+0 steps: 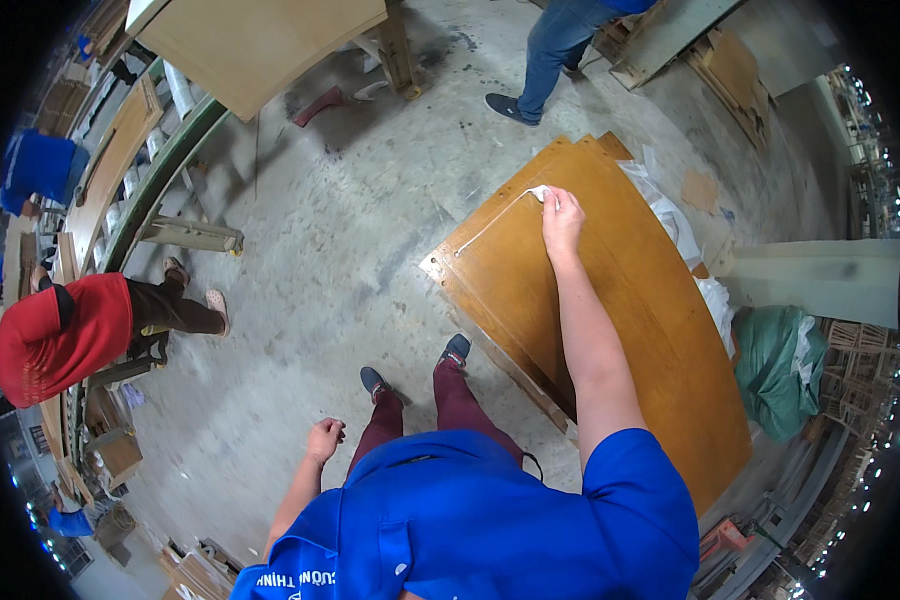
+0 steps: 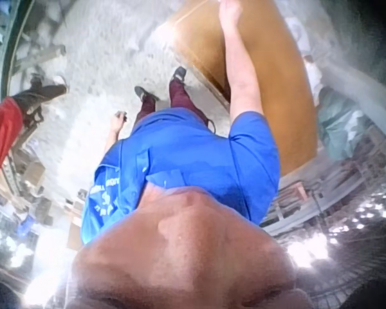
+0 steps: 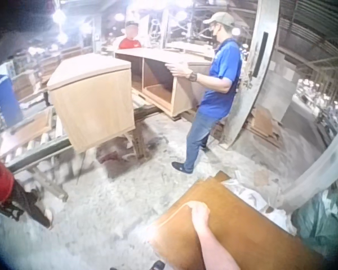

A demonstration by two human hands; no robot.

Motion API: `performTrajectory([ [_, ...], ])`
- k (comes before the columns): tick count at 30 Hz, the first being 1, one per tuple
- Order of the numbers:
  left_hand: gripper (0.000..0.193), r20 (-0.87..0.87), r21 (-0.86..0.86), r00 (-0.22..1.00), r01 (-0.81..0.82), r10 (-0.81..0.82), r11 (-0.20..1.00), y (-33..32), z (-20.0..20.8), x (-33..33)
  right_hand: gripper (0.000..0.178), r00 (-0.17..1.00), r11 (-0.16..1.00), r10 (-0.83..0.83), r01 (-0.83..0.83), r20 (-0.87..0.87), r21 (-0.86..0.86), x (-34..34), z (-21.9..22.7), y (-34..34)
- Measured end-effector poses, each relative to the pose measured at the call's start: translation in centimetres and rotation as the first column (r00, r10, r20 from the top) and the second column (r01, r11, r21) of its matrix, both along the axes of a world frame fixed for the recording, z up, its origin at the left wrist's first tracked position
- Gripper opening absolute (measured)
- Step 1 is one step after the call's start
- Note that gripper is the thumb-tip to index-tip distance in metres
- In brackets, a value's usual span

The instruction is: The person wipes the edges and surfaces of wooden furniture components using a white cloth. They handle several small wooden strips and larger curved panels, rubbing them individually before placing them on a roller conveyor or stacking them.

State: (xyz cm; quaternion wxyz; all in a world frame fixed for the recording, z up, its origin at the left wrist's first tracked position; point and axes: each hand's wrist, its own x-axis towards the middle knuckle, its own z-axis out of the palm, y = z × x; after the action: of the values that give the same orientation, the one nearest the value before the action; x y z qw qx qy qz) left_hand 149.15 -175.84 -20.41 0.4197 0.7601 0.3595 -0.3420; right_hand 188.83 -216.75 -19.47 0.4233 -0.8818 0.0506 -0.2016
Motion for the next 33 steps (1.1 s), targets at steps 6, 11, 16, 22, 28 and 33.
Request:
performTrajectory([
  [6,0.028,0.032,0.002,0.999,0.036,-0.036,0.999,-1.4,0.0,2.3,0.011,0.996,0.998,0.065,-0.064,0.064,-0.026,0.1,0.3,-0.5],
  [11,0.028,0.044,-0.009,0.997,0.059,-0.058,0.998,-2.4,0.2,3.9,0.010,0.994,0.997,0.074,-0.072,0.084,-0.026,1.1,0.4,-1.4],
  [16,0.028,0.039,-0.009,0.997,0.066,-0.065,0.998,-3.5,0.6,4.7,0.011,0.995,1.000,-0.010,0.011,0.101,-0.005,3.8,0.2,-3.3],
  [22,0.028,0.019,-0.017,0.997,0.070,-0.070,0.997,-4.6,1.3,5.4,0.014,0.982,0.989,-0.138,0.143,0.131,-0.029,8.4,-0.1,-7.3],
  [28,0.027,-0.019,-0.024,0.999,0.047,-0.048,0.999,-5.9,1.5,6.1,0.014,0.963,0.973,-0.211,0.224,0.170,-0.058,11.0,-0.2,-9.2],
  [33,0.026,-0.021,-0.053,0.999,0.048,-0.049,0.997,-6.3,1.4,6.7,0.013,0.961,0.962,-0.227,0.246,0.155,-0.116,11.3,-0.3,-9.1],
])
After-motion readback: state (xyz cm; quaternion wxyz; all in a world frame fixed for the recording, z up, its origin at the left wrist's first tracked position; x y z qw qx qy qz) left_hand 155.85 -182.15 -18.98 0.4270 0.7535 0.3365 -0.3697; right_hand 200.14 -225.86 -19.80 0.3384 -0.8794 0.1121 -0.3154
